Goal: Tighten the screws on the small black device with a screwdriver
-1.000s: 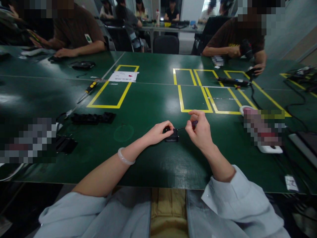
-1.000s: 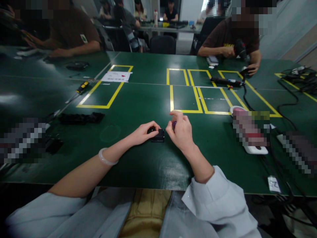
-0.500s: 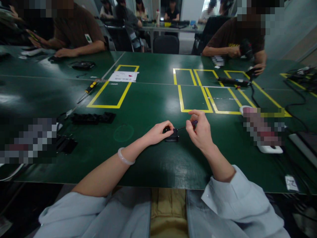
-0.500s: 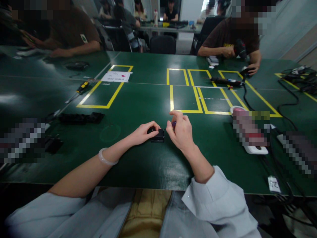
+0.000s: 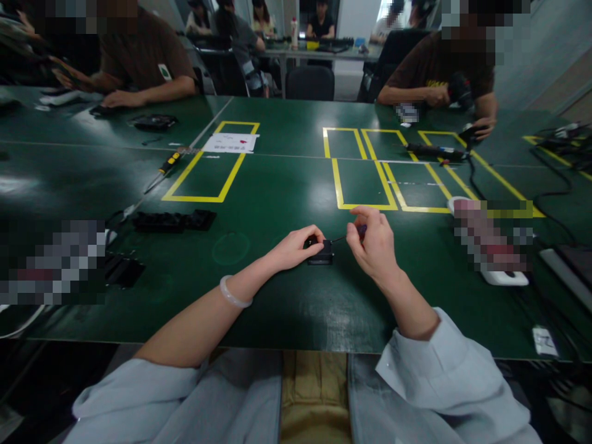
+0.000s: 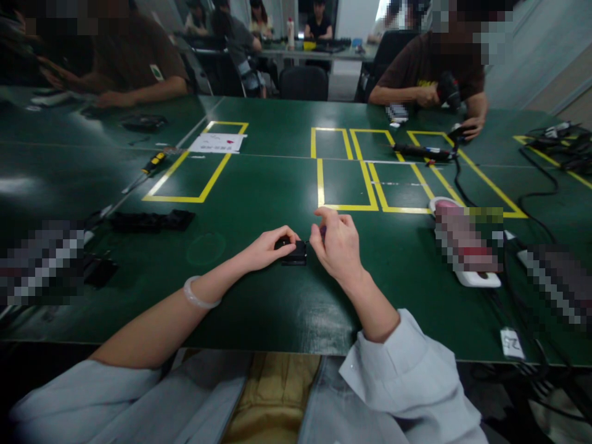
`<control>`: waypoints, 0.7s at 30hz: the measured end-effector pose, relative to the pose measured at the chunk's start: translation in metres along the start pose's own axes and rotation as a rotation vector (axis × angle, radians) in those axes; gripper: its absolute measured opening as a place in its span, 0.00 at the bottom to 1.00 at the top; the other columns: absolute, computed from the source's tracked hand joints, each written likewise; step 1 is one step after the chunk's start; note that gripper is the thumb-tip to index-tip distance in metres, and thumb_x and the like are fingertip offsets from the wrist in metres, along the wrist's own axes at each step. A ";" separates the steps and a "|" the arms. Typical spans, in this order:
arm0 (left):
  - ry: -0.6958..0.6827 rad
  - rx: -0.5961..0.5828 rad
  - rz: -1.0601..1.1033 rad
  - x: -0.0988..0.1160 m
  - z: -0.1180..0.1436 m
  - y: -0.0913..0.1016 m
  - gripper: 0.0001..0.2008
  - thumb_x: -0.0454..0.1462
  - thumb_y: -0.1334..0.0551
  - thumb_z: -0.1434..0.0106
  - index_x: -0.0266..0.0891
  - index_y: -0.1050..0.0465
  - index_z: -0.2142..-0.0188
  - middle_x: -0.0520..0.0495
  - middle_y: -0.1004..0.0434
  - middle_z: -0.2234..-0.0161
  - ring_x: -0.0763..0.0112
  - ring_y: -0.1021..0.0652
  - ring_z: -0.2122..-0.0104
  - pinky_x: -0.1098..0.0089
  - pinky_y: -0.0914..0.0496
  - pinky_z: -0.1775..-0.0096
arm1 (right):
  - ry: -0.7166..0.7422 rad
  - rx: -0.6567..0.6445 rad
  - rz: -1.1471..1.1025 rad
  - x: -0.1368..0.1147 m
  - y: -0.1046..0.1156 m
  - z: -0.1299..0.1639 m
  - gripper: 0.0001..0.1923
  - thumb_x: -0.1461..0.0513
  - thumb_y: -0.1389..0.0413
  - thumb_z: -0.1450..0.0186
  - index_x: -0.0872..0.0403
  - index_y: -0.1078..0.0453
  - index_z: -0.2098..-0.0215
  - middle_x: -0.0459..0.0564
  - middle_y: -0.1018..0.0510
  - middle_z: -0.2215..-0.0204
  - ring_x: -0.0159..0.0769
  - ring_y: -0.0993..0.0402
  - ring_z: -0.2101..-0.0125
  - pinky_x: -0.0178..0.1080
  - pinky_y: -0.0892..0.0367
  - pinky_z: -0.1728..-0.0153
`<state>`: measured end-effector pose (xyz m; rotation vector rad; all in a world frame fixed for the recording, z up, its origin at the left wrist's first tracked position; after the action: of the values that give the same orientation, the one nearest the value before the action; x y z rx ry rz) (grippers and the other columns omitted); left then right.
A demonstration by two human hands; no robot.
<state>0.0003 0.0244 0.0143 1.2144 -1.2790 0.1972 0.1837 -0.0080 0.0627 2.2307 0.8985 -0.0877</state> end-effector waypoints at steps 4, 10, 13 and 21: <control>-0.002 0.013 0.004 -0.001 0.000 0.000 0.06 0.39 0.43 0.35 0.38 0.32 0.63 0.48 0.26 0.62 0.69 0.26 0.62 0.68 0.33 0.58 | -0.023 -0.025 0.018 0.001 -0.002 0.000 0.10 0.57 0.48 0.33 0.51 0.37 0.55 0.45 0.30 0.73 0.35 0.35 0.72 0.41 0.36 0.63; 0.007 0.001 0.001 0.001 0.000 0.000 0.07 0.39 0.43 0.34 0.38 0.32 0.62 0.48 0.25 0.62 0.68 0.26 0.61 0.68 0.33 0.57 | -0.040 -0.033 0.036 0.004 -0.003 0.001 0.09 0.60 0.52 0.33 0.52 0.37 0.54 0.46 0.29 0.73 0.36 0.35 0.72 0.41 0.37 0.63; 0.002 -0.002 0.009 0.002 0.000 0.000 0.06 0.38 0.43 0.34 0.37 0.32 0.62 0.48 0.25 0.62 0.68 0.25 0.61 0.69 0.33 0.58 | -0.037 -0.036 0.033 0.004 -0.003 0.001 0.11 0.62 0.52 0.34 0.52 0.38 0.53 0.45 0.29 0.73 0.36 0.35 0.72 0.42 0.37 0.62; 0.009 -0.002 0.009 0.000 0.000 -0.001 0.06 0.38 0.43 0.35 0.38 0.32 0.62 0.48 0.26 0.62 0.68 0.26 0.62 0.69 0.33 0.58 | -0.035 -0.043 0.046 0.002 -0.002 0.000 0.09 0.56 0.49 0.33 0.52 0.37 0.57 0.45 0.28 0.73 0.36 0.35 0.72 0.41 0.37 0.63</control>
<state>0.0007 0.0241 0.0135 1.2055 -1.2770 0.2076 0.1840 -0.0056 0.0609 2.2015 0.8221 -0.0851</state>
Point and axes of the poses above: each hand's wrist, its own z-axis away from the middle knuckle, its own y-axis out of the back of the hand, x = y × z, the point moved 3 cm from there along -z, towards the middle knuckle
